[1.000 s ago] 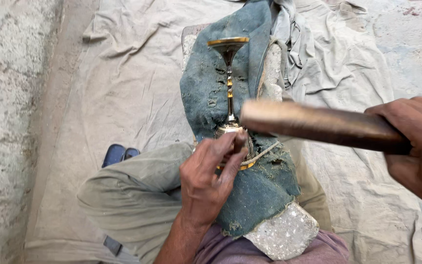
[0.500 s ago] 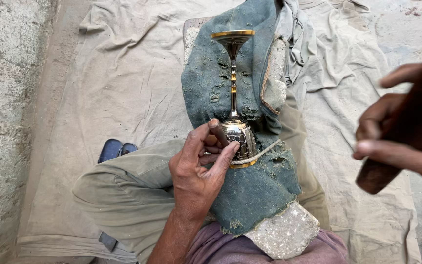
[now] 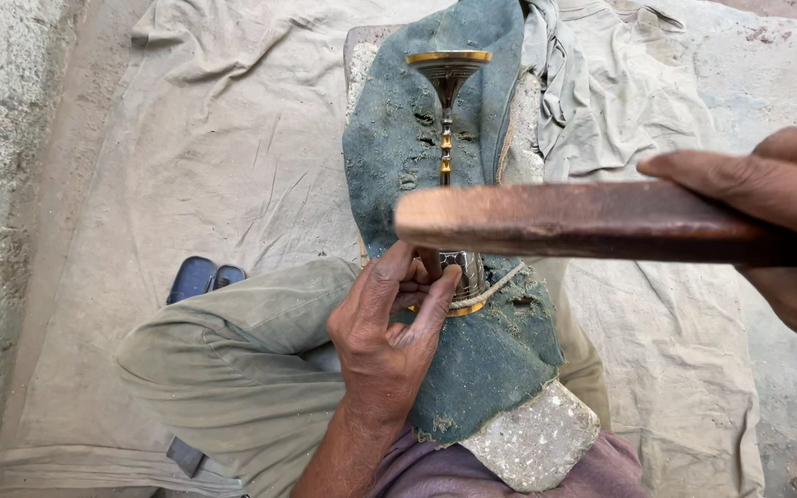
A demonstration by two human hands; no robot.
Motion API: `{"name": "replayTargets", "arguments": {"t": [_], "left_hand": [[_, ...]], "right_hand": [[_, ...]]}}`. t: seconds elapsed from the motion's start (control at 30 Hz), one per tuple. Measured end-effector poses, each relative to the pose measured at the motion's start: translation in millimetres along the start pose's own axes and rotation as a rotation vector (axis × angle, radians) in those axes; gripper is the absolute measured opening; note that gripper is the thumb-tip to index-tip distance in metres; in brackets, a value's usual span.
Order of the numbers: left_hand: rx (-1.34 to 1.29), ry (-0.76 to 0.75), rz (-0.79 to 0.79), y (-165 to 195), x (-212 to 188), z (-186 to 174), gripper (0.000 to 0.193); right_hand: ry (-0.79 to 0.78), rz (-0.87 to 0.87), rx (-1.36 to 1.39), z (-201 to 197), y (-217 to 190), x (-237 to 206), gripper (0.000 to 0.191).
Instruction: The person sits on the ground holding a small punch against a brass bell-shaped object resting on a cloth pad, and repeatedly strikes the punch with a wooden mallet to emboss a decorative pattern into the metal, rotating the object and repositioning the punch as they work around its surface.
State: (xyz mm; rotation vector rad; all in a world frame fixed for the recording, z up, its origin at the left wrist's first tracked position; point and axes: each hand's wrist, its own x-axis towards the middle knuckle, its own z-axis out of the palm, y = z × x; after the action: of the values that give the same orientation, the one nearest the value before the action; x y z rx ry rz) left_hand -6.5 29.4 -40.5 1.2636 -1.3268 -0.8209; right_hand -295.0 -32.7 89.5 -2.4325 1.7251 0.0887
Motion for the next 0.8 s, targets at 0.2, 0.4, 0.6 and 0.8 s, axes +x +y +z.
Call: {"name": "replayTargets", "arguments": {"t": [0.2,0.4,0.6,0.8], "left_hand": [[-0.01,-0.012,-0.027,0,4,-2,0.046],[0.02,-0.021,-0.031,3,4,-4,0.047],[-0.015,-0.061,0.015,3,9,-4,0.046],[-0.001,-0.094,0.028,1,13,-9,0.045]], "right_hand": [[-0.08,0.033,-0.063,1,13,1,0.057],[-0.126,0.271,0.05,12,3,9,0.046],[-0.086,0.201,-0.011,6,-9,-3,0.055],[-0.186,0.218,-0.112,-6,-21,1,0.064]]}}
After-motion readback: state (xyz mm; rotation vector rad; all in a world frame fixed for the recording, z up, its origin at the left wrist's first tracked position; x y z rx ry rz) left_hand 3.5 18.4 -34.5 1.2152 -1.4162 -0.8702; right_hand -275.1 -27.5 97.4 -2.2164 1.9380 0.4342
